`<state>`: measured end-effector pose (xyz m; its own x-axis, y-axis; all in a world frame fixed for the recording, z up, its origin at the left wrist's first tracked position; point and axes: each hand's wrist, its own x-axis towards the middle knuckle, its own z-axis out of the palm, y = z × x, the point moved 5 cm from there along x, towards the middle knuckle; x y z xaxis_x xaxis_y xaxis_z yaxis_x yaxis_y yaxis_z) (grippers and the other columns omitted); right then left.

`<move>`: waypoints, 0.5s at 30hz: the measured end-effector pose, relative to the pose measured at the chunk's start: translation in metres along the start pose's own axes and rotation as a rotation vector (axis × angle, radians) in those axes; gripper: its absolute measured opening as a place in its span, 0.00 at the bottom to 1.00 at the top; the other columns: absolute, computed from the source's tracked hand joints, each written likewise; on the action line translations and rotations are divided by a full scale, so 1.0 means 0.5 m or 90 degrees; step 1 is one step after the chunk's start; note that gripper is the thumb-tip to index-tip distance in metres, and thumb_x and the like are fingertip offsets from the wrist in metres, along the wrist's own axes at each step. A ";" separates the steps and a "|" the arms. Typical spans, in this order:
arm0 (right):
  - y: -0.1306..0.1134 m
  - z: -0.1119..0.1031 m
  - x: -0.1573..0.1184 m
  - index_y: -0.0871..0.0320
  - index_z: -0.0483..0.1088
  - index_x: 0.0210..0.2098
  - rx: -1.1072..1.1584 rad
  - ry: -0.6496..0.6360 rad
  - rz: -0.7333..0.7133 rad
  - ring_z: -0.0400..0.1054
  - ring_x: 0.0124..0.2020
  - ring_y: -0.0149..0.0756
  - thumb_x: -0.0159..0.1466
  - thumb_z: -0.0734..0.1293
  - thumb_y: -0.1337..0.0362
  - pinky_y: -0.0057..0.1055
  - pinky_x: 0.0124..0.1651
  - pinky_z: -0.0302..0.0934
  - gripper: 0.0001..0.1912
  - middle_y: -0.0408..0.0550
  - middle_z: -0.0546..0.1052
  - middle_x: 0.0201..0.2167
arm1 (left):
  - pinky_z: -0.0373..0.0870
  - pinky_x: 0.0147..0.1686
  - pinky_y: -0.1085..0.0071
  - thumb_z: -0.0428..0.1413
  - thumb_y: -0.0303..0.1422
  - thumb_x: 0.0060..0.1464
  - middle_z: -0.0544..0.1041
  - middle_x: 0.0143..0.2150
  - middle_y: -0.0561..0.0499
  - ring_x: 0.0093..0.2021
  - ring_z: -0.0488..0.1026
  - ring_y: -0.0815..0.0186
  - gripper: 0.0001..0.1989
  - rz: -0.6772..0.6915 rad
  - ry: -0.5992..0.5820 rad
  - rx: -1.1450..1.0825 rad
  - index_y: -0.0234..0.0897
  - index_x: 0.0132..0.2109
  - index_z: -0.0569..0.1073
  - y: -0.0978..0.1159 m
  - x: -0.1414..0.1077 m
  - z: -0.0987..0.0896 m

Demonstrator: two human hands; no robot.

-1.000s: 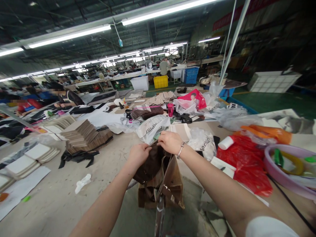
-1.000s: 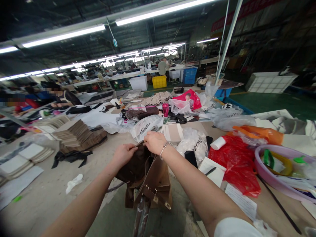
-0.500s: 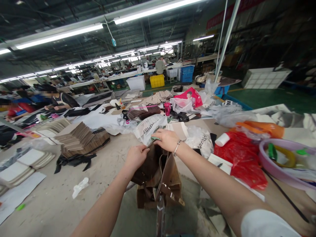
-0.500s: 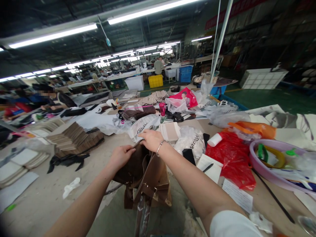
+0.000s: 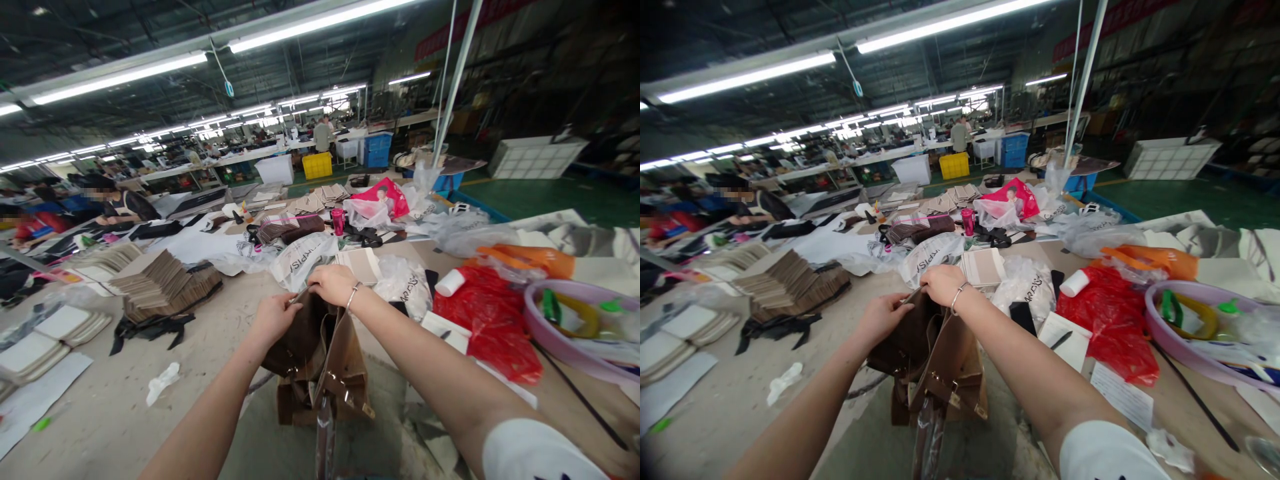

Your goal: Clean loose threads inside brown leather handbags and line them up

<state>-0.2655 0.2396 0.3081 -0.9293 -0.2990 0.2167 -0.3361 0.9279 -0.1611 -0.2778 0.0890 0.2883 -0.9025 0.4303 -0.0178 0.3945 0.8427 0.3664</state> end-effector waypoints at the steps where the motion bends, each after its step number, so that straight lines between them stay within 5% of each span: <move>1: 0.000 0.001 0.001 0.50 0.74 0.39 -0.003 -0.004 0.003 0.67 0.42 0.36 0.64 0.61 0.58 0.28 0.37 0.57 0.10 0.42 0.75 0.41 | 0.62 0.32 0.73 0.53 0.37 0.53 0.79 0.32 0.51 0.33 0.73 0.65 0.18 -0.007 -0.002 -0.026 0.40 0.51 0.73 -0.003 0.000 -0.002; 8: 0.004 0.002 0.004 0.51 0.74 0.38 -0.011 -0.014 0.006 0.68 0.41 0.36 0.64 0.61 0.59 0.28 0.37 0.57 0.10 0.43 0.75 0.41 | 0.67 0.38 0.70 0.60 0.47 0.44 0.78 0.42 0.48 0.39 0.74 0.60 0.32 0.020 -0.048 -0.107 0.37 0.55 0.69 -0.015 0.002 -0.002; 15: -0.007 0.002 0.017 0.51 0.75 0.38 -0.011 -0.037 0.007 0.68 0.42 0.37 0.64 0.61 0.59 0.28 0.38 0.58 0.11 0.45 0.76 0.41 | 0.64 0.38 0.70 0.51 0.39 0.56 0.79 0.41 0.50 0.40 0.74 0.61 0.14 0.060 0.030 0.073 0.44 0.47 0.76 0.017 0.016 -0.009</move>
<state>-0.2722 0.2338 0.3096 -0.9403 -0.3013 0.1582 -0.3241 0.9347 -0.1462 -0.2824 0.0983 0.2954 -0.8663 0.4963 0.0570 0.4932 0.8316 0.2553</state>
